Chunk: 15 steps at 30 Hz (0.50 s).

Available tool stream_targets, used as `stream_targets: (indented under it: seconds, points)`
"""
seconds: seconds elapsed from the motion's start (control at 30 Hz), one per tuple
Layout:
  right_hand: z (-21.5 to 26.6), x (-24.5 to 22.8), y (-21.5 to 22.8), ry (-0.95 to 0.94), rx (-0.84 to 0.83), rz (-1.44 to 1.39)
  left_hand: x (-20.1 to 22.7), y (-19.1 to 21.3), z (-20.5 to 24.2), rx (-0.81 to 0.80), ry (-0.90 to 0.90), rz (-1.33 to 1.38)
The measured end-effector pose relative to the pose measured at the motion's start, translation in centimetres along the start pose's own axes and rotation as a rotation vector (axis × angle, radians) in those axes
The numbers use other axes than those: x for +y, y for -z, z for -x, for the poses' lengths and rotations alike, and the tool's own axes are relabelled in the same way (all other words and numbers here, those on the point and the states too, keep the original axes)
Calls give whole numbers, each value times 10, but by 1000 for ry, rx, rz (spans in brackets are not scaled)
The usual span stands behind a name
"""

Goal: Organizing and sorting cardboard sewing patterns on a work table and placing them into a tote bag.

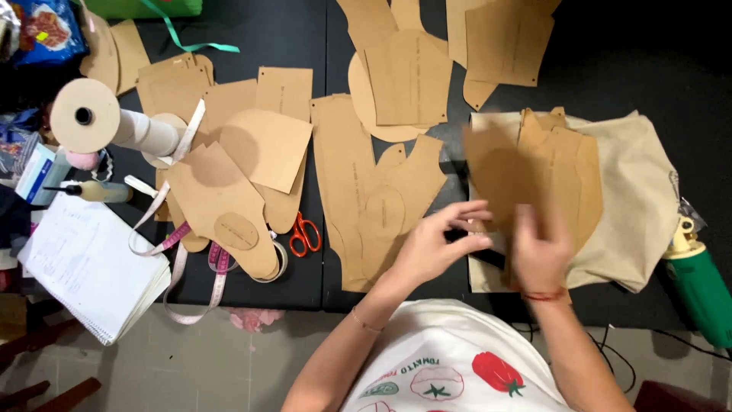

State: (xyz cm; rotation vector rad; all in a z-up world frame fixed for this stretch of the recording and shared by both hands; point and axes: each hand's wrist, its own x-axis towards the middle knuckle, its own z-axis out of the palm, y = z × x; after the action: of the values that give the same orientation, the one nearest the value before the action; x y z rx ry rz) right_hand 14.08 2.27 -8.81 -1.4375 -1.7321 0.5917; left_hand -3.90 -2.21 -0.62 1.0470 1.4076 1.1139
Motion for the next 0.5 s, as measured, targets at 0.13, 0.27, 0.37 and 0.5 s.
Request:
stream_targets:
  seconds: [0.13, 0.27, 0.37, 0.5]
  points:
    - [-37, 2, 44, -233, 360, -199, 7, 40, -3, 225, 378, -286]
    - [-36, 41, 66, -660, 184, -78, 1, 40, -7, 255, 347, -281]
    - [-31, 41, 64, -758, 40, -23, 2, 13, -16, -28, 527, -201]
    - [-30, 44, 46, -738, 65, -133, -66, -36, -37, -205, 247, -250]
